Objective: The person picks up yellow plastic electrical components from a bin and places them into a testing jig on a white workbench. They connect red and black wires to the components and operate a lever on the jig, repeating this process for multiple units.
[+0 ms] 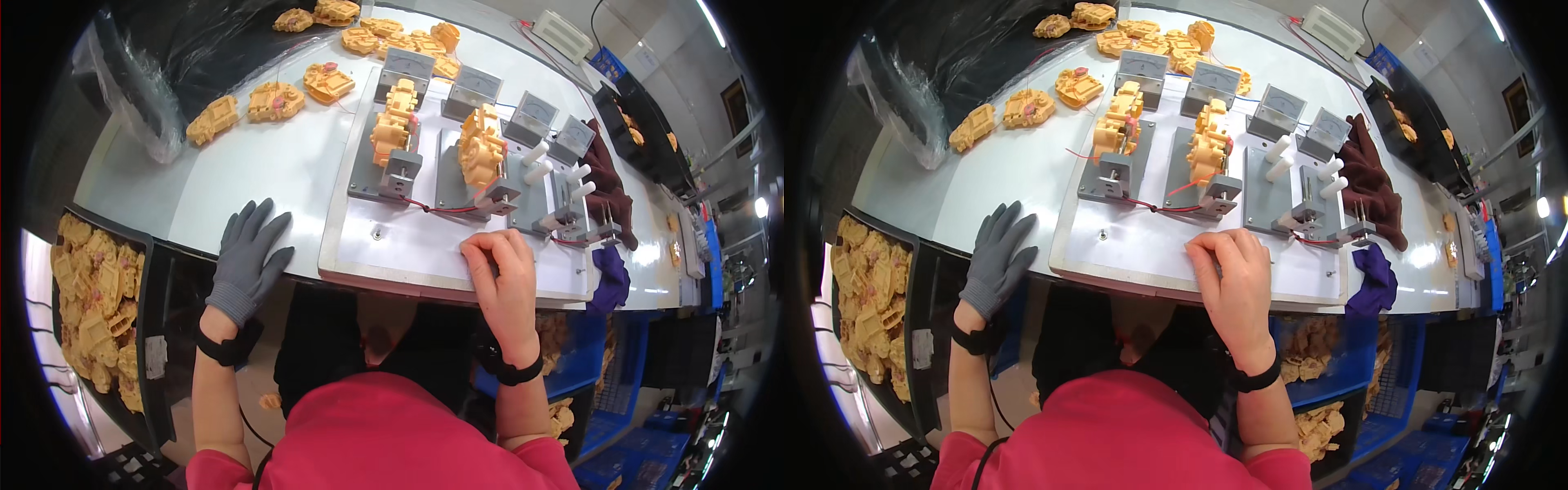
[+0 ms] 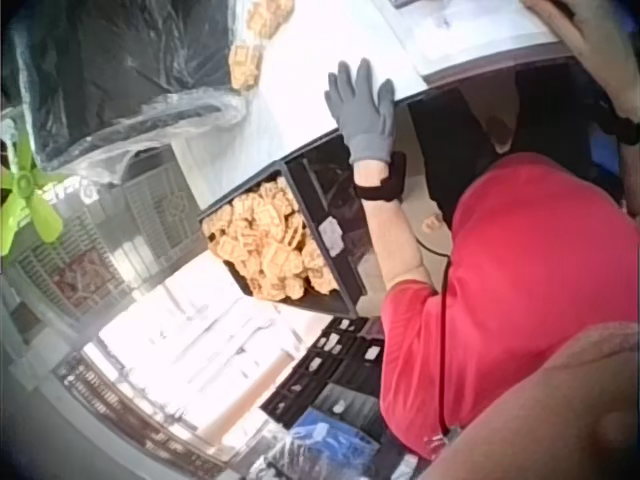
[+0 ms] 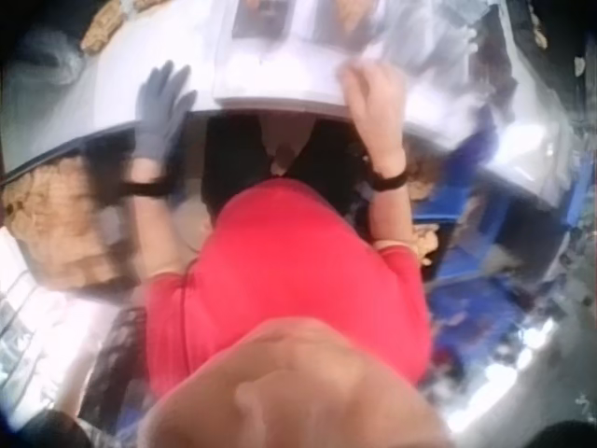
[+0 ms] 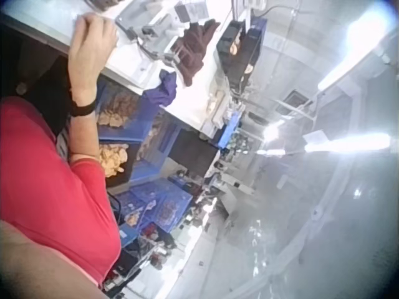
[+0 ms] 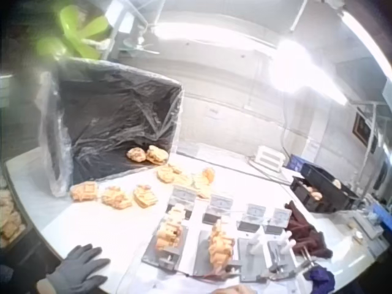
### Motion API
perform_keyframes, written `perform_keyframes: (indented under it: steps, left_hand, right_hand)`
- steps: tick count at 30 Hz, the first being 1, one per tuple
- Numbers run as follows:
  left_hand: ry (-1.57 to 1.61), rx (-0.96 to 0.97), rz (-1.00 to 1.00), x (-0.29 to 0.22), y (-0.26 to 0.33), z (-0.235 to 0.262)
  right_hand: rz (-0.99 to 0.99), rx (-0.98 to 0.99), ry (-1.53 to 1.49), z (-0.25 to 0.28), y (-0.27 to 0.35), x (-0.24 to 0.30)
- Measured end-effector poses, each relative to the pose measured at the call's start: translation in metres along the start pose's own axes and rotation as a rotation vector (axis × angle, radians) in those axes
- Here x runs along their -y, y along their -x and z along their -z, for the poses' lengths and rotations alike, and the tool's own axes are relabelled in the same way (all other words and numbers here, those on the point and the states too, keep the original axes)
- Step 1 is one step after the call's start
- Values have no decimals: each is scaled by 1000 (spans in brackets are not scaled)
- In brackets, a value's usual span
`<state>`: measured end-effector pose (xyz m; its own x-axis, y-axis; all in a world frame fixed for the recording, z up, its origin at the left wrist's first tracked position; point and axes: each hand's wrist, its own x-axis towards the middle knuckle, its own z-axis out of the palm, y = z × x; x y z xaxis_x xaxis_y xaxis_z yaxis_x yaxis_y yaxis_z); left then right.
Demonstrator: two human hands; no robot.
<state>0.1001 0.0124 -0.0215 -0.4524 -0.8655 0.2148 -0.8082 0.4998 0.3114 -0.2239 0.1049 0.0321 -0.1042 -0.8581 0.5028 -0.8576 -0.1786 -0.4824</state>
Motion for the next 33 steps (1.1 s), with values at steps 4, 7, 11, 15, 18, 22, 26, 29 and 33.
perform_keyframes:
  steps: [4, 7, 11, 15, 18, 22, 26, 29, 33]
  left_hand:
    - [84, 166, -65, 12, -12, 19]
    - [82, 386, -26, 39, -50, 52]
    - [-93, 162, 3, 65, -142, 78]
    - [-249, 232, 211, 90, -194, 43]
    - [-281, 183, 316, 56, -180, 26]
    - [-373, 132, 240, 30, -160, 17]
    - [-248, -9, 104, 27, -155, 14]
    - [-211, 9, -65, 23, -162, 8]
    - [-304, 182, -10, -4, -176, 14]
  right_hand:
    - [-1, -11, 15, -2, 2, -1]
    - [6, -30, 34, -4, 2, 0]
    - [6, -56, 65, -4, 3, 2]
    - [20, -65, 45, -5, 3, 2]
    - [24, -72, 45, -4, 3, -3]
    - [38, -88, 69, -5, 3, -1]
    - [45, -98, 55, -5, 5, 0]
    - [64, -115, 55, -4, 5, -1]
    - [67, -126, 63, -3, 5, -4]
